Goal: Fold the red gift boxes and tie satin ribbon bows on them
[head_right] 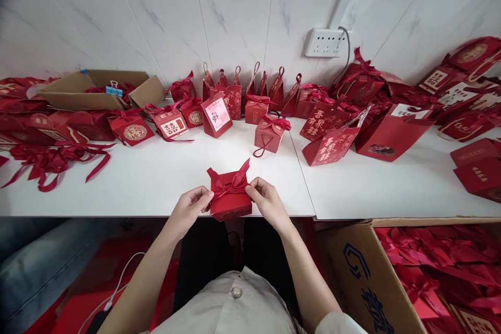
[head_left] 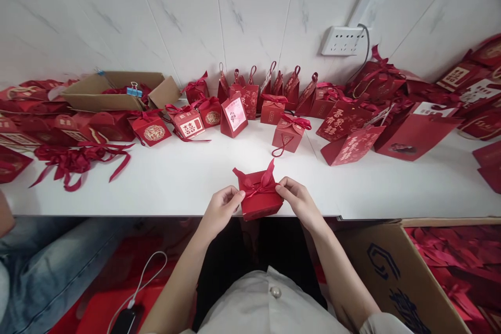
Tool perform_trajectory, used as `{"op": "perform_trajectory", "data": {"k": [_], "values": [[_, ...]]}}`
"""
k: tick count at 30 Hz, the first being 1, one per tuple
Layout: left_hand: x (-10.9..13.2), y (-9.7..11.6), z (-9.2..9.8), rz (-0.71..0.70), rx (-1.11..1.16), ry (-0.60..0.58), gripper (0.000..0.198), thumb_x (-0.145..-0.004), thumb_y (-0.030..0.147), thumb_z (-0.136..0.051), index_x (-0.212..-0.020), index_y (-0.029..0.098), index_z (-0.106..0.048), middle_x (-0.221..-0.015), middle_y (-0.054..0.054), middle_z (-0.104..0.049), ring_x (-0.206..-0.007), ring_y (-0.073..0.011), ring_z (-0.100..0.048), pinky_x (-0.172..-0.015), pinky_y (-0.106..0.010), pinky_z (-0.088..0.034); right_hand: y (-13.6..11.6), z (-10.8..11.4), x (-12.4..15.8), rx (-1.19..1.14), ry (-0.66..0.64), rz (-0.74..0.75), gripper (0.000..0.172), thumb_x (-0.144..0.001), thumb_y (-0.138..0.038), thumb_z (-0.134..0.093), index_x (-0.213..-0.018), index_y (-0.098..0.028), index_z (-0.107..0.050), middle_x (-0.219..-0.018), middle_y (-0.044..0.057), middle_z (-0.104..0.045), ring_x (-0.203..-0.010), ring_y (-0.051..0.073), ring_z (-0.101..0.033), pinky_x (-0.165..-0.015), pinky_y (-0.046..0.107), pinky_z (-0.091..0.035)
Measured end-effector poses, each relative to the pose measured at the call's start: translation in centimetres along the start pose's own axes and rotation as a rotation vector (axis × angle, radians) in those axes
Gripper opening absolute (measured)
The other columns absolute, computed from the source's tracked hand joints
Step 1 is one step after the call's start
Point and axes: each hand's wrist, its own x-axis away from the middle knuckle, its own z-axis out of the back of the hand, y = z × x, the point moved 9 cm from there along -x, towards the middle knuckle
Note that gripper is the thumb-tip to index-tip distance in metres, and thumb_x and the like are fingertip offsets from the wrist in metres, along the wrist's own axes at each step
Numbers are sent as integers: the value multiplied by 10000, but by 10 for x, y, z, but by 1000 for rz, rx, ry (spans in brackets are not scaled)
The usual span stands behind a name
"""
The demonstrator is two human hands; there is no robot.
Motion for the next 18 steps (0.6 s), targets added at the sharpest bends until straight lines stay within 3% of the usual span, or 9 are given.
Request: {"op": "perform_trajectory", "data": {"k": [8,18], "values": [[-5,-6,-9,1,172,-162,312,-791,429,-553,-646,169,-462,-597,50,-418,-534,-72,-372,-532,-206,-343,19,-5,-5,-405,-60,-84,228,-741,-333,-637,-639,-196,-484,-608,-30,-438,-569,114,-353,-565,254,-256],[-11,-15,-10,-15,145,-183,350,-785,478,-543,-640,176,-441,-574,54,-395,-501,-71,-351,-487,-207,-308,30,-4,-4,-536,35,-113,247,-663,-330,-660,-591,-206,-460,-558,-42,-354,-516,116,-285,-527,260,-223]]}}
